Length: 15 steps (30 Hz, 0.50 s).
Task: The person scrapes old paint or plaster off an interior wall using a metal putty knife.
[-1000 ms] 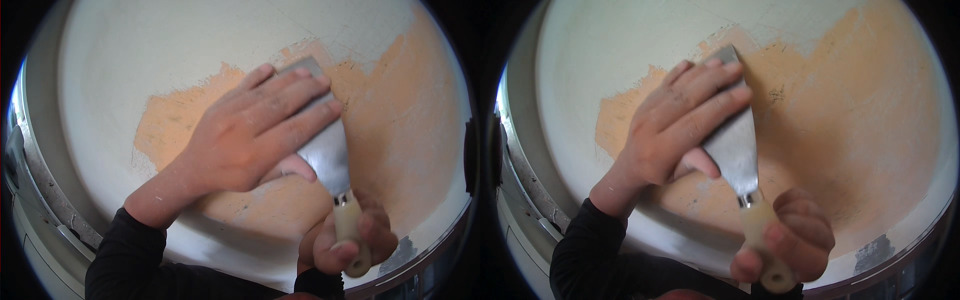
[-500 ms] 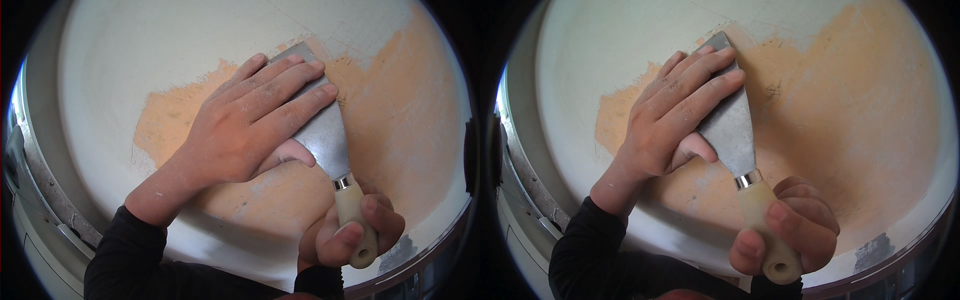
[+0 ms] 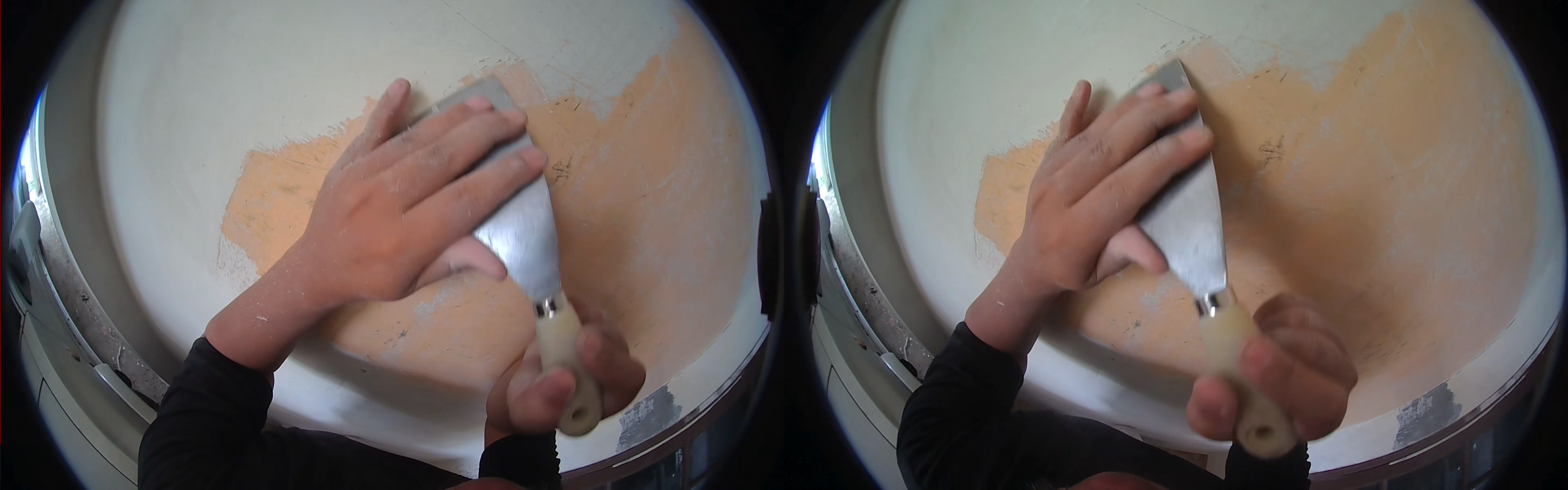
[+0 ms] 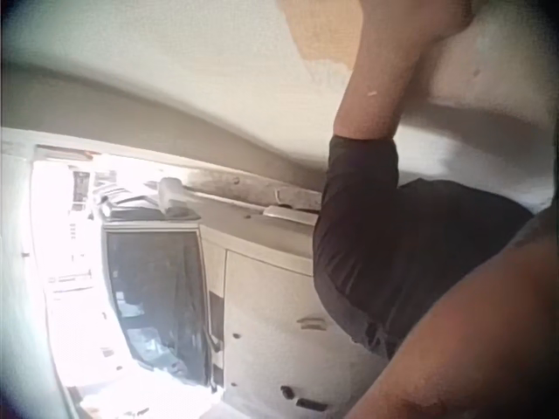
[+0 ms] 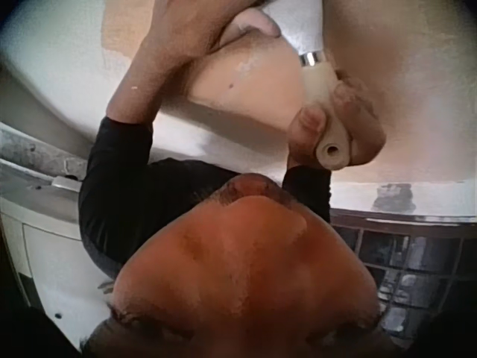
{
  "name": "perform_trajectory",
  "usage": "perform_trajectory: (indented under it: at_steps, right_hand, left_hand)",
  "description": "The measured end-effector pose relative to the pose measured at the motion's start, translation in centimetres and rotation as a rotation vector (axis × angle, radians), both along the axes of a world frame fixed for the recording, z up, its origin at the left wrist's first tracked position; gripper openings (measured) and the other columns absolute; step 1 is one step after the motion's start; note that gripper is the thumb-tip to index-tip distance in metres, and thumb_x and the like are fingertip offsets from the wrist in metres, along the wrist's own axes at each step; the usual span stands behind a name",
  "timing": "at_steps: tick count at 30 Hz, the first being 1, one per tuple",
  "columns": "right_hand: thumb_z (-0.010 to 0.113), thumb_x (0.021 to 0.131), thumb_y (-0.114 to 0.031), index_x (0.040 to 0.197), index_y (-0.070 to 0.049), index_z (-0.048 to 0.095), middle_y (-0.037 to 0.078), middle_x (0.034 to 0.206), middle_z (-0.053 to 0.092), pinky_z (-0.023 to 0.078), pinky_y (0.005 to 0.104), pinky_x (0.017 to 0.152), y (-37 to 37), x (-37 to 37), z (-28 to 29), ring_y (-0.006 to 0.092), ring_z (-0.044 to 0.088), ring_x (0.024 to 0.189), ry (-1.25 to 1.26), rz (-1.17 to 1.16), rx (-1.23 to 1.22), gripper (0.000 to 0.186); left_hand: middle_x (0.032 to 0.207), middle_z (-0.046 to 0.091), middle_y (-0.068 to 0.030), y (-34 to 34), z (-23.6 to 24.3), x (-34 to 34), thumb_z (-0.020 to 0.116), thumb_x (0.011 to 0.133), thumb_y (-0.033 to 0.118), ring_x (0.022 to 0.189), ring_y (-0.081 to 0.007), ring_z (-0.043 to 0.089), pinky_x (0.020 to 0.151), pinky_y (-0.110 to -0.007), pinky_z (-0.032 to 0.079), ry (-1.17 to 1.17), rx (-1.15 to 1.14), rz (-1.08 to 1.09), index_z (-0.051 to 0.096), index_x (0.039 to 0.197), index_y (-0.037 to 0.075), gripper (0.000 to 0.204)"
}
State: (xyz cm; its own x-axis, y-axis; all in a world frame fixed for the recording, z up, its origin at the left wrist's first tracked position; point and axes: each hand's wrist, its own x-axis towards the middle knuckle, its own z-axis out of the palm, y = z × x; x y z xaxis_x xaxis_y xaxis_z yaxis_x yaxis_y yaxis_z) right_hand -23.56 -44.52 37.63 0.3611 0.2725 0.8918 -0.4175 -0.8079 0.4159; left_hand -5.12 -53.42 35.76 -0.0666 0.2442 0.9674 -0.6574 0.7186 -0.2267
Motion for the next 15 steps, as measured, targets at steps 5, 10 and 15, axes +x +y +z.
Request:
perform_trajectory:
  at_steps: [5, 10, 15]
  right_hand:
    - [0.051, 0.090, -0.030, 0.101, -0.003, 0.048, 0.014, 0.073, 0.057, 0.051, 0.0384, 0.048, 0.9, -0.2, 0.0, 0.0297, 0.058, 0.052, 0.017, -0.153, -0.063, 0.029]
    - [0.068, 0.087, -0.027, 0.101, -0.006, 0.053, 0.004, 0.080, 0.048, 0.038, 0.0281, 0.041, -0.1, -0.5, 0.3, 0.0139, 0.041, 0.052, 0.087, -0.001, -0.026, 0.029]
    - [0.069, 0.087, -0.026, 0.102, -0.006, 0.054, 0.004, 0.080, 0.049, 0.039, 0.0280, 0.042, 0.5, 0.0, -0.1, 0.0142, 0.043, 0.052, 0.027, 0.000, 0.031, 0.029]
  left_hand:
    - [0.126, 0.065, -0.0164, 0.6, -0.5, -0.1, 0.031, 0.092, 0.069, 0.121, -0.0340, 0.060, 0.117, -0.051, 0.023, -0.024, 0.059, -0.038, 0.067, 0.124, 0.008, 0.077]
    - [0.125, 0.065, -0.0165, 0.2, -0.7, -0.2, 0.031, 0.092, 0.068, 0.121, -0.0356, 0.060, 0.116, -0.051, 0.023, 0.006, 0.018, -0.016, 0.067, 0.123, 0.007, 0.077]
    - [0.126, 0.065, -0.0175, 0.4, -0.5, 0.1, 0.031, 0.092, 0.068, 0.121, -0.0354, 0.060, 0.115, -0.051, 0.026, 0.015, -0.006, 0.012, 0.067, 0.123, 0.008, 0.077]
